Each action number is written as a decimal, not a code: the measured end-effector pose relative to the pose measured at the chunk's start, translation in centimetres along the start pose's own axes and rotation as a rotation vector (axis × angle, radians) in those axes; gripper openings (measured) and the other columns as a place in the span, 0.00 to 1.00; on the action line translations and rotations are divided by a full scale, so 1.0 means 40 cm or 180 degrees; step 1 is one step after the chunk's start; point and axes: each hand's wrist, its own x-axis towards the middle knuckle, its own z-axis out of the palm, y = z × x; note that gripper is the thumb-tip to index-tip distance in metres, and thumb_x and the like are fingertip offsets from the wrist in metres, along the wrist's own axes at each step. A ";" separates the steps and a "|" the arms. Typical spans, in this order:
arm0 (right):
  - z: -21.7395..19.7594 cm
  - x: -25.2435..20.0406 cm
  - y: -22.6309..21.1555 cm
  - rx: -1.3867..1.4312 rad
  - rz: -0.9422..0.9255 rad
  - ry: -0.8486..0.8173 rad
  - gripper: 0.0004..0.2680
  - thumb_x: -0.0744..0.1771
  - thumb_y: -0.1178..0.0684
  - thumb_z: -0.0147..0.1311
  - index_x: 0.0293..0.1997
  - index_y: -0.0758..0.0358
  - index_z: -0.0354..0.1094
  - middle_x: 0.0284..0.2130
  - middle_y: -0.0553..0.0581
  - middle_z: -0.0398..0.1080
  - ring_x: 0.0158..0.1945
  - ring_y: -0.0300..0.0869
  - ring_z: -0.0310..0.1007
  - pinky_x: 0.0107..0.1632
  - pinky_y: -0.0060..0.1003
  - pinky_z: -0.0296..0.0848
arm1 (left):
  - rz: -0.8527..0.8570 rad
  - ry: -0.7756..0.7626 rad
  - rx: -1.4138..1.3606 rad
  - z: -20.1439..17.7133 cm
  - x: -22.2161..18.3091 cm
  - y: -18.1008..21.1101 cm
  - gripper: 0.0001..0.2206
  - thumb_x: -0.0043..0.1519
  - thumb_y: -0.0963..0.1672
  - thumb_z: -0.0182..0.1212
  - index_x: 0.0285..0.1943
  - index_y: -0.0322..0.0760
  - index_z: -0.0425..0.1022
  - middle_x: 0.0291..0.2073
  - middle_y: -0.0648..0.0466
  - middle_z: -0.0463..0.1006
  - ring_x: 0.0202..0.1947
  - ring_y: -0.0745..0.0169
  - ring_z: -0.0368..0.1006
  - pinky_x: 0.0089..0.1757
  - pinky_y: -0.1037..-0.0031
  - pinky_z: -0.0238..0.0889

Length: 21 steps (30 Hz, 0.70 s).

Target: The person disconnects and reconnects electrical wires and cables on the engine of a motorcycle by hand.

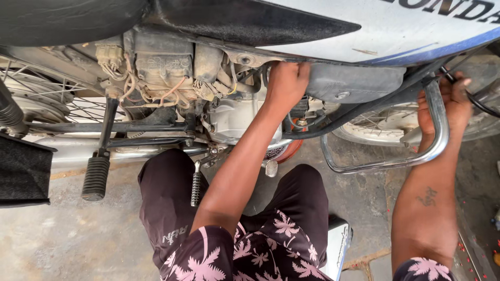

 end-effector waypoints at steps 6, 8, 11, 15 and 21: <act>-0.035 -0.054 -0.014 -0.0283 -0.0652 0.0235 0.09 0.74 0.51 0.55 0.58 0.65 0.67 0.51 0.65 0.75 0.50 0.50 0.78 0.52 0.40 0.78 | 0.0411 0.0908 -0.0552 -0.016 -0.049 0.024 0.04 0.64 0.38 0.60 0.36 0.29 0.75 0.25 0.43 0.77 0.25 0.45 0.75 0.32 0.65 0.66; -0.072 -0.048 -0.042 -0.1149 -0.0943 0.0288 0.09 0.74 0.51 0.55 0.55 0.66 0.69 0.49 0.67 0.75 0.51 0.49 0.79 0.53 0.41 0.79 | 0.0462 0.1139 -0.0289 -0.029 -0.044 0.030 0.03 0.61 0.37 0.61 0.34 0.30 0.76 0.24 0.44 0.77 0.25 0.48 0.74 0.33 0.64 0.63; -0.103 0.013 -0.068 -0.2336 -0.0819 -0.0029 0.09 0.75 0.54 0.54 0.57 0.72 0.69 0.52 0.66 0.74 0.56 0.50 0.78 0.62 0.43 0.78 | 0.0141 0.1375 -0.0548 -0.074 -0.089 0.056 0.02 0.65 0.35 0.61 0.39 0.27 0.77 0.28 0.46 0.77 0.28 0.56 0.71 0.34 0.66 0.62; -0.061 -0.016 -0.076 -0.1824 -0.0622 -0.0193 0.09 0.75 0.57 0.54 0.58 0.74 0.64 0.53 0.68 0.73 0.60 0.55 0.78 0.65 0.47 0.75 | 0.0528 0.1564 -0.1280 -0.067 -0.147 0.077 0.08 0.66 0.33 0.55 0.52 0.26 0.75 0.43 0.45 0.79 0.42 0.56 0.79 0.45 0.67 0.75; 0.118 -0.064 -0.028 -0.2402 -0.0791 0.0093 0.11 0.75 0.53 0.54 0.64 0.68 0.64 0.51 0.62 0.75 0.50 0.46 0.78 0.50 0.42 0.79 | 0.0216 0.1876 -0.1770 -0.130 -0.167 0.017 0.09 0.70 0.32 0.51 0.56 0.23 0.72 0.51 0.41 0.78 0.49 0.49 0.82 0.49 0.64 0.77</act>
